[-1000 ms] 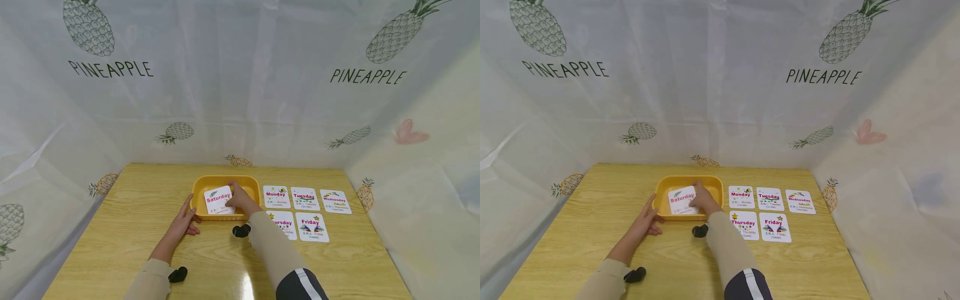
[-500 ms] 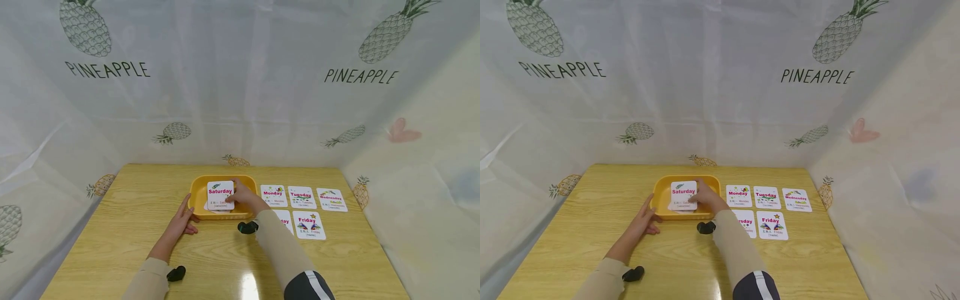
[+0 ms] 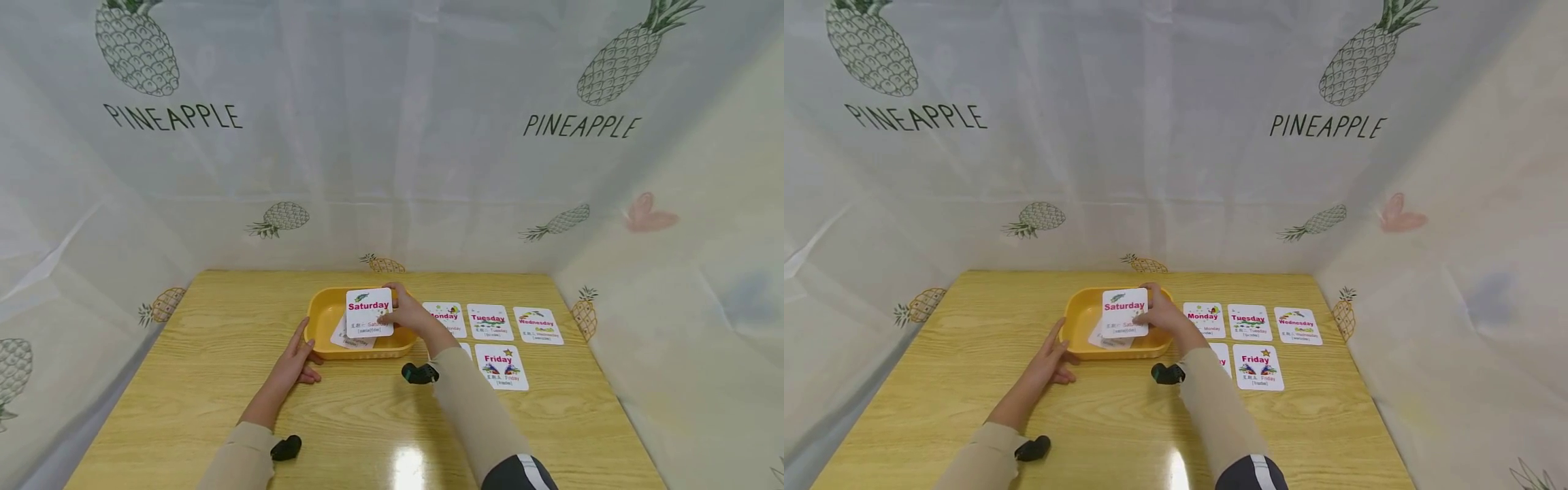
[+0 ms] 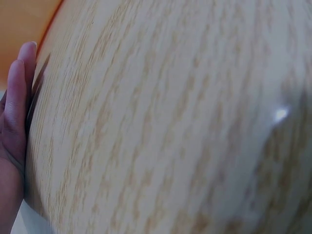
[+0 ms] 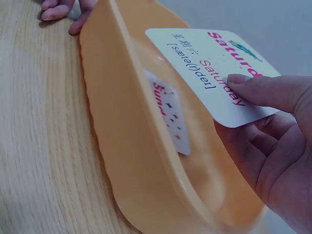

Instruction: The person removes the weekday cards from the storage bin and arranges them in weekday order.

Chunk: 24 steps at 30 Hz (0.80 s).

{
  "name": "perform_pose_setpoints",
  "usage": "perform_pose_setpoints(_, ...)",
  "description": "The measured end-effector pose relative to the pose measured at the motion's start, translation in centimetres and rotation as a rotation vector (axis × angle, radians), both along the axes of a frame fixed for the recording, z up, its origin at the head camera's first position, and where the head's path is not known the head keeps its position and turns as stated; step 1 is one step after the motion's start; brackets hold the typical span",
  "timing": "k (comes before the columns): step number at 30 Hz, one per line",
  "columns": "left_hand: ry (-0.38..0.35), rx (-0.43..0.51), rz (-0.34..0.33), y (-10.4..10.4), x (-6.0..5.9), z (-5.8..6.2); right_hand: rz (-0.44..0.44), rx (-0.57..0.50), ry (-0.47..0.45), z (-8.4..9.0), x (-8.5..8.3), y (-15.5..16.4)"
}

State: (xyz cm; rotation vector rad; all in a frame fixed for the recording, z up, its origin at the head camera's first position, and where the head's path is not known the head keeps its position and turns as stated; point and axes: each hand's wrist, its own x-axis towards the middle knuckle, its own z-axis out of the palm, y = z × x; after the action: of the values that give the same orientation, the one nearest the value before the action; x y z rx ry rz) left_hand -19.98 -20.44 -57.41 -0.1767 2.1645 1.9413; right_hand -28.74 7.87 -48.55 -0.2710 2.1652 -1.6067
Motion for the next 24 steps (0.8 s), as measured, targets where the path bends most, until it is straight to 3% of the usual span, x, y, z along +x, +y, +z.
perform_pose_setpoints(6, -0.007, 0.009, 0.003, 0.0, 0.0, 0.0, -0.004, -0.052, 0.019, 0.1, 0.2, 1.7)
perform_pose_setpoints(16, -0.018, 0.001, -0.001, 0.0, 0.0, 0.0, -0.004, -0.025, 0.083, 0.7, 1.5, 5.5)
perform_pose_setpoints(24, -0.036, 0.011, -0.013, -0.1, -0.1, 0.3, -0.009, -0.035, 0.081, 0.8, 1.9, 8.0)
